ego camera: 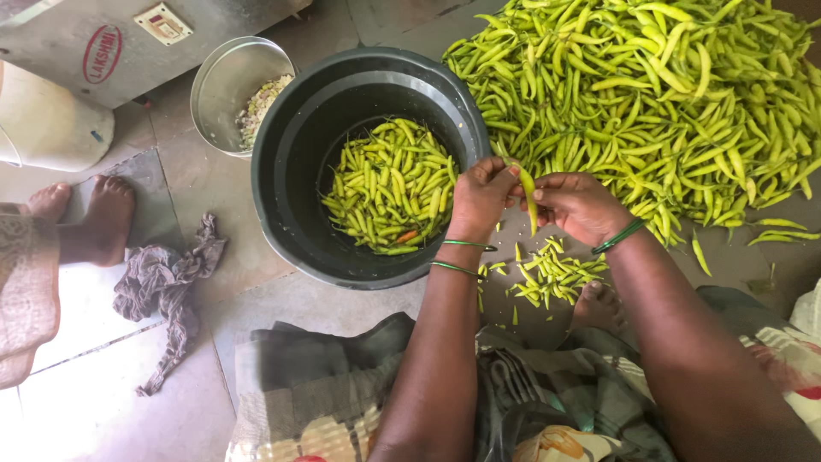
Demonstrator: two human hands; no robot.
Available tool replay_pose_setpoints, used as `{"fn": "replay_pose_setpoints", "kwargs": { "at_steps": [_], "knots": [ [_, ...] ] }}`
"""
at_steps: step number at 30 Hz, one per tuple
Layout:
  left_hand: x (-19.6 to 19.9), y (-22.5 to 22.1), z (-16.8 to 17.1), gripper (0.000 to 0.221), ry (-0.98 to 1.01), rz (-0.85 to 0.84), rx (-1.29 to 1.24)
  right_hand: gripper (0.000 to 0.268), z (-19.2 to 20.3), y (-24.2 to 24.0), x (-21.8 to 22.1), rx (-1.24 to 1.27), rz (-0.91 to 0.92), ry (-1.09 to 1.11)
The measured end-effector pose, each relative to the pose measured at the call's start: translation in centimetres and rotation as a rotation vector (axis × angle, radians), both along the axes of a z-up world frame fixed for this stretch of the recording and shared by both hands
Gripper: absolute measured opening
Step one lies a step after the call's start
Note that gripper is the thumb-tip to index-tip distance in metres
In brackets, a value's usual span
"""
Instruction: The person sits on the floor and removes the stems from green chilies by hand, placing the prepared chilies into a black bucket. The person handles the chilies one at a time from a large pile on the floor.
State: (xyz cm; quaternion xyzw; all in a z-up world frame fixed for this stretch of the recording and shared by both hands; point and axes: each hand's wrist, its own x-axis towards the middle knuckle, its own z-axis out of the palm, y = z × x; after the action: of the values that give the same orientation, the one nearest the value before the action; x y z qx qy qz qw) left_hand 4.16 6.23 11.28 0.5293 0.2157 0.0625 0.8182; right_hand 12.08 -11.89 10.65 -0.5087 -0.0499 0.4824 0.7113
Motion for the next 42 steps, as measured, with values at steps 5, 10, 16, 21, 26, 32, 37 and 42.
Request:
{"fn": "replay_pose_setpoints", "kwargs": {
  "at_steps": [5, 10, 16, 21, 26, 32, 37, 42],
  "knots": [
    [-0.1, -0.4, 0.6, 0.019, -0.029, 0.028, 0.340, 0.015, -1.9, 0.2, 0.1, -0.152, -0.072, -0.090],
    [-0.9, -2.2, 1.9, 0.015, -0.235, 0.051, 0.997, 0.014, -5.4, 0.3, -0.3, -0.149, -0.266, -0.210],
    [-0.1, -2.3, -0.1, 0.013, -0.326, 0.218, 0.928, 0.015, -3.1, 0.0, 0.2, -0.214, -0.270, -0.073],
    [0.3, -0.5, 0.0, 0.016, 0.005, 0.265, 0.020, 0.020, 3.3, 1.1, 0.3, -0.286, -0.198, -0.146],
    [-0.3, -1.2, 1.3, 0.030, 0.202, 0.107, -0.571, 0.023, 4.5, -0.4, 2.5, -0.260, -0.143, -0.523],
    [-0.4, 4.0, -0.6, 0.047, 0.150, 0.513, 0.397, 0.030, -3.8, -7.9, 7.8, -0.982, -0.132, -0.796],
    [-0.6, 3.3, -3.1, 0.081, 0.110, 0.487, 1.114, 0.066, -15.9, -9.1, 3.0, -1.224, 0.229, -1.660],
    [0.3, 0.6, -2.1, 0.029, 0.029, 0.193, 0.636, 0.030, -20.1, -9.6, -0.2, -1.310, 0.261, -1.271]
  ]
}}
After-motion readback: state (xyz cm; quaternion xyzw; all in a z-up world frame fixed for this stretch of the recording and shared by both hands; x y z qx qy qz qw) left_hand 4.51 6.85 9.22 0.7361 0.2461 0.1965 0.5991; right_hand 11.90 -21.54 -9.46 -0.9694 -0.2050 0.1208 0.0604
